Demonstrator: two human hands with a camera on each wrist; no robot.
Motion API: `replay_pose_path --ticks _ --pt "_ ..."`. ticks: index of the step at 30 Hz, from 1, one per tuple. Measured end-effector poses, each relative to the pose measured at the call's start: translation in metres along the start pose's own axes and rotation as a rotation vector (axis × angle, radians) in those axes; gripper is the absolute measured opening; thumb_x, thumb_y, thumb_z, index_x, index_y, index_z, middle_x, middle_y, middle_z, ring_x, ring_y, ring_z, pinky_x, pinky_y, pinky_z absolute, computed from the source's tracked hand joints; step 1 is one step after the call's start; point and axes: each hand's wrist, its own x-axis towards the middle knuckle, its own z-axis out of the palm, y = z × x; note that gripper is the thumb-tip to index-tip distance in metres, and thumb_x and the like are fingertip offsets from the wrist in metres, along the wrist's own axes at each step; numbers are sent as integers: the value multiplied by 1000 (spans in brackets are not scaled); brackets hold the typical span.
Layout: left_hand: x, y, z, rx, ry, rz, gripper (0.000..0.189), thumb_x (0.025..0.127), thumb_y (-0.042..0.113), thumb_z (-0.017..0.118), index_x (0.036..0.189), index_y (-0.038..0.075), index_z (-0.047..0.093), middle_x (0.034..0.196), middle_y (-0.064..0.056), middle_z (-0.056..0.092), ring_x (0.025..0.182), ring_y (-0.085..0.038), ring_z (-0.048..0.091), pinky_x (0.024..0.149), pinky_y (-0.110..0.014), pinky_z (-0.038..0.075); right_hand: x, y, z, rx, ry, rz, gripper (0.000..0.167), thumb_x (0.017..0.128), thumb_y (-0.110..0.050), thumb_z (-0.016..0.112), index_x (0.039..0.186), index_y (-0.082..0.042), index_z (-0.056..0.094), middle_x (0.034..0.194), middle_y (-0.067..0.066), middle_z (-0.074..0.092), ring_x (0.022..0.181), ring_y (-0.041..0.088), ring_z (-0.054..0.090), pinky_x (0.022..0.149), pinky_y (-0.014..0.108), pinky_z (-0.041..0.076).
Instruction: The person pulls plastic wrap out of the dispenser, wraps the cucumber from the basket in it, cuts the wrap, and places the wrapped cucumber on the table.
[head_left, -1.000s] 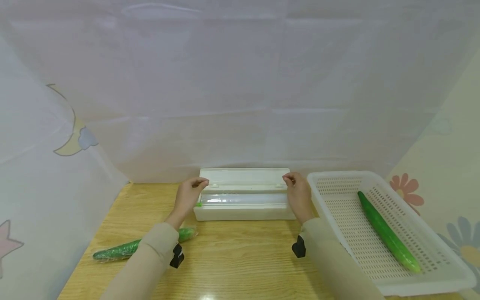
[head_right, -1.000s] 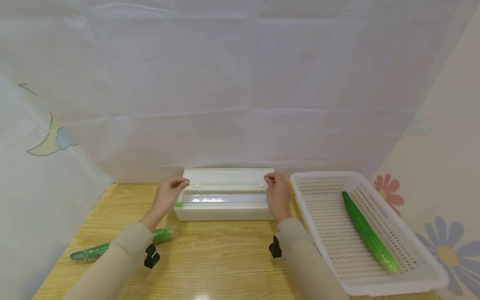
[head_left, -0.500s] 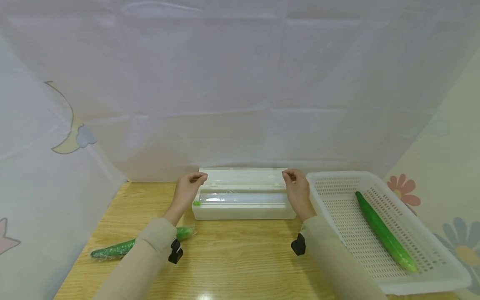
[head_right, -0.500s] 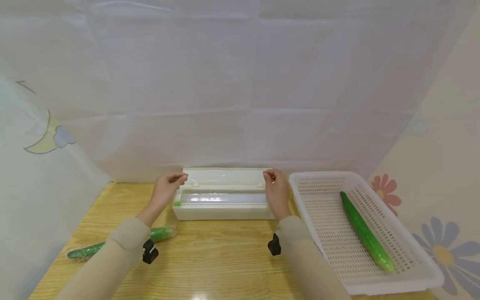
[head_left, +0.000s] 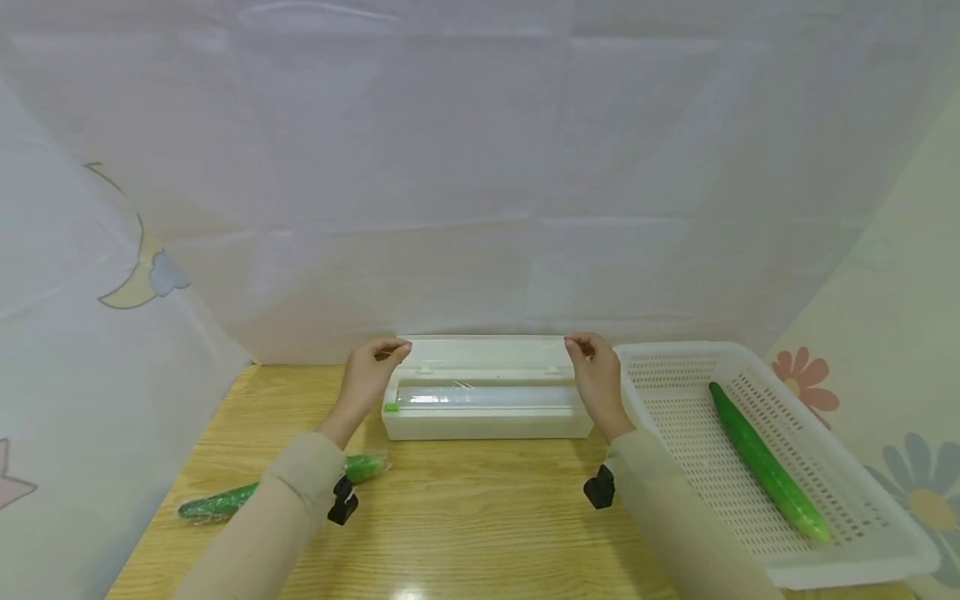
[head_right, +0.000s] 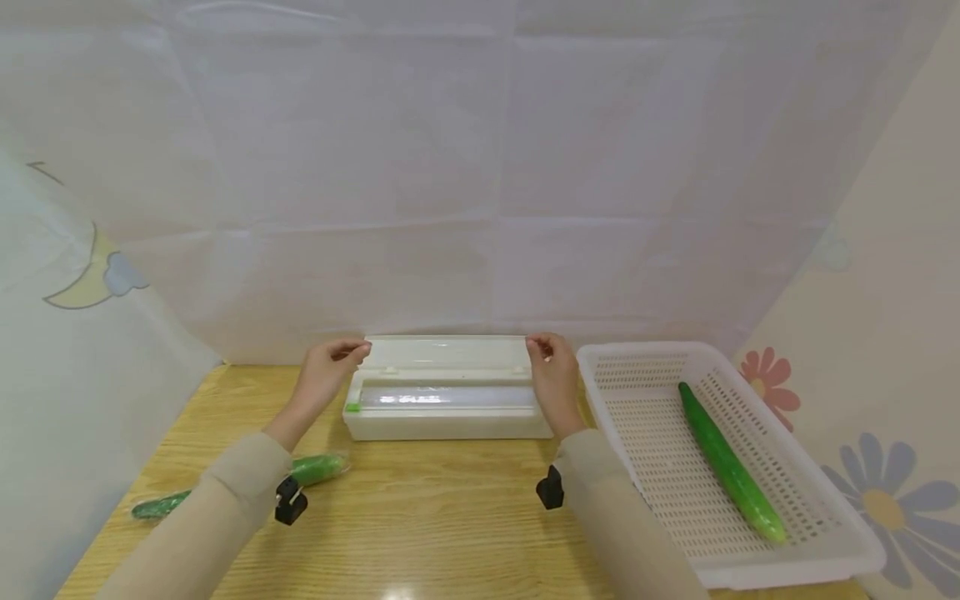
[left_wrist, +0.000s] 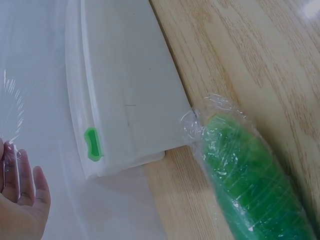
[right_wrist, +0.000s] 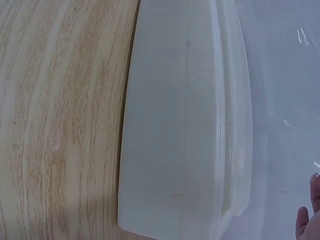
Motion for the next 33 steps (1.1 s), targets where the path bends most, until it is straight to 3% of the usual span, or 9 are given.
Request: replay_pose_path --ticks 12,22,26,30,33 --pt "0 10 -2 -4 24 4 32 99 33 63 119 9 70 119 -8 66 104 -24 58 86 -39 51 0 -17 -5 32 32 30 23 101 -17 59 113 2 65 108 16 63 96 21 52 82 32 43" --pt "1 14 -6 -4 49 -10 35 98 37 63 121 12 70 118 -8 66 102 -25 59 80 -40 55 -1 -30 -14 -26 -26 23 26 102 -18 58 117 2 63 111 17 63 101 24 53 85 33 44" --pt "0 17 -8 -9 63 3 34 98 35 64 120 10 71 116 -8 67 100 -27 60 78 -41 55 -2 -34 -17 -36 -25 31 26 101 -19 59 117 1 64 111 16 63 99 23 54 80 29 45" --pt "-1 20 -9 -27 66 14 34 98 35 64 119 9 71 116 -9 67 100 -27 60 81 -46 54 -2 -39 -19 -29 -15 38 25 101 -20 60 116 0 65 108 14 64 95 20 55 70 20 47" --pt "-1 22 -10 -23 69 24 35 97 37 64 118 10 71 117 -8 66 103 -25 59 86 -43 52 -2 -42 -21 -11 -16 36 26 101 -21 60 116 0 65 107 13 63 92 19 54 64 16 48"
